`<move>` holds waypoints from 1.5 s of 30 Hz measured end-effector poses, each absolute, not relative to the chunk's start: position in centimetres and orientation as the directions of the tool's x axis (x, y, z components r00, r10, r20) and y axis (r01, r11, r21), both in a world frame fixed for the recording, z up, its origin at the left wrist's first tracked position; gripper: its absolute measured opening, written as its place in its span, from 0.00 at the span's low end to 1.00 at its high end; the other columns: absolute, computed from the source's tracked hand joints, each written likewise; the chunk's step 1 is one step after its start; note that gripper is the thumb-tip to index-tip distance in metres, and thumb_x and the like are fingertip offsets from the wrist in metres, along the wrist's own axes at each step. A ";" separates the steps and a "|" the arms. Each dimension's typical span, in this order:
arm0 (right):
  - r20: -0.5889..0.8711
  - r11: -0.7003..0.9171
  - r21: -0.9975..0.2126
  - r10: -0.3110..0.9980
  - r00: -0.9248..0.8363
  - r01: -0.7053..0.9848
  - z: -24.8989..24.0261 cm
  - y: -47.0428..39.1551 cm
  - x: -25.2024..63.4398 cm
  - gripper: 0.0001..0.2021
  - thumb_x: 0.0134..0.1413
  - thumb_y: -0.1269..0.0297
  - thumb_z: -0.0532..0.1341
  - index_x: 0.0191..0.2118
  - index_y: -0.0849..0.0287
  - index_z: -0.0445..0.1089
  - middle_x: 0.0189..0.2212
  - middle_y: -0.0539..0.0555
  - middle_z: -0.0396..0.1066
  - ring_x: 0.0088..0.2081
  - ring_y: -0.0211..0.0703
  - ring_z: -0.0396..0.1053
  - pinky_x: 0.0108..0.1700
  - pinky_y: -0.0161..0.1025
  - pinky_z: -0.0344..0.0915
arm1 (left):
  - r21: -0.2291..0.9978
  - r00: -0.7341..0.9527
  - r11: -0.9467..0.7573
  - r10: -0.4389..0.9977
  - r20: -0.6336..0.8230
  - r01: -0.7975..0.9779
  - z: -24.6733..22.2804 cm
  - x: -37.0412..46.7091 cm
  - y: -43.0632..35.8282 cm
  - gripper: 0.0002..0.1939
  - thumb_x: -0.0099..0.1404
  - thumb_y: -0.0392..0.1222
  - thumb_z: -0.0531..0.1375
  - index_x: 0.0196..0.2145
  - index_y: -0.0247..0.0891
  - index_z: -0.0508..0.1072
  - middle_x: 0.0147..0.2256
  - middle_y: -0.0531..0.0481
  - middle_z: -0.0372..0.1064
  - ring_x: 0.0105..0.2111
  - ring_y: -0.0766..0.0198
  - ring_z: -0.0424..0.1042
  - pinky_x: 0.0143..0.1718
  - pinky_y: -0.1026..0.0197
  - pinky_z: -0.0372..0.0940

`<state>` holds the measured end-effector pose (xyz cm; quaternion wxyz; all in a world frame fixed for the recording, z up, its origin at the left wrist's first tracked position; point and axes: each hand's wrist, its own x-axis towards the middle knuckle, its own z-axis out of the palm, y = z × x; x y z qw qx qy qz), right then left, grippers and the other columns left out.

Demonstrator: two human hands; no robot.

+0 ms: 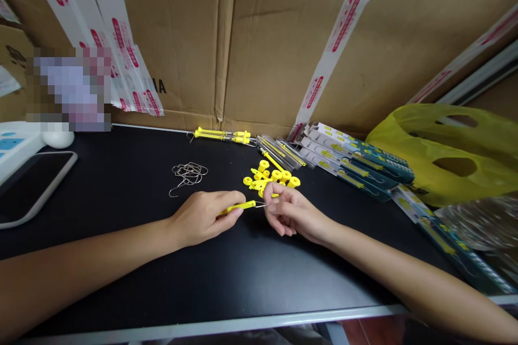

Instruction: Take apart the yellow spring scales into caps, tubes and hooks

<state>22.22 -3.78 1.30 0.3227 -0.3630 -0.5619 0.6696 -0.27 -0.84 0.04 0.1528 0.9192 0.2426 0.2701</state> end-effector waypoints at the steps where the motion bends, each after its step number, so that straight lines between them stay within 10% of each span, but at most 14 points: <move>1: -0.122 -0.175 -0.983 0.843 -0.524 -0.052 1.4 -3.8 22.3 0.08 0.53 0.66 0.56 0.32 0.57 0.53 0.13 0.42 0.65 0.10 0.27 0.49 0.11 0.22 0.46 | 0.405 0.751 -0.844 0.513 0.415 0.352 0.0 -0.3 -0.8 0.08 0.68 0.40 0.48 0.40 0.39 0.65 0.30 0.55 0.66 0.26 0.71 0.67 0.28 0.69 0.58; 15: -0.061 -0.175 -0.970 0.845 -0.531 -0.166 1.0 -4.0 21.7 0.11 0.55 0.62 0.61 0.34 0.58 0.56 0.21 0.45 0.69 0.15 0.27 0.59 0.14 0.22 0.55 | 0.162 0.897 -0.961 0.270 0.351 0.225 -0.3 -0.1 -0.9 0.09 0.67 0.39 0.47 0.38 0.40 0.67 0.28 0.56 0.64 0.25 0.70 0.65 0.26 0.67 0.56; 31: -0.069 -0.138 -0.989 0.771 -0.633 -0.059 0.5 -4.7 21.2 0.15 0.55 0.60 0.62 0.38 0.58 0.53 0.26 0.47 0.68 0.18 0.27 0.62 0.18 0.24 0.58 | 0.343 0.833 -0.882 0.437 0.340 0.323 -0.5 0.1 -1.1 0.16 0.61 0.43 0.54 0.46 0.39 0.57 0.29 0.57 0.66 0.24 0.68 0.68 0.25 0.67 0.59; 45: -0.035 -0.092 -0.994 0.767 -0.640 -0.056 -0.1 -4.5 21.1 0.17 0.53 0.68 0.63 0.39 0.55 0.50 0.30 0.44 0.63 0.18 0.23 0.60 0.15 0.20 0.60 | 0.233 0.853 -0.906 0.415 0.317 0.354 -0.5 0.0 -0.9 0.25 0.67 0.51 0.52 0.57 0.40 0.51 0.27 0.58 0.69 0.23 0.67 0.69 0.23 0.68 0.55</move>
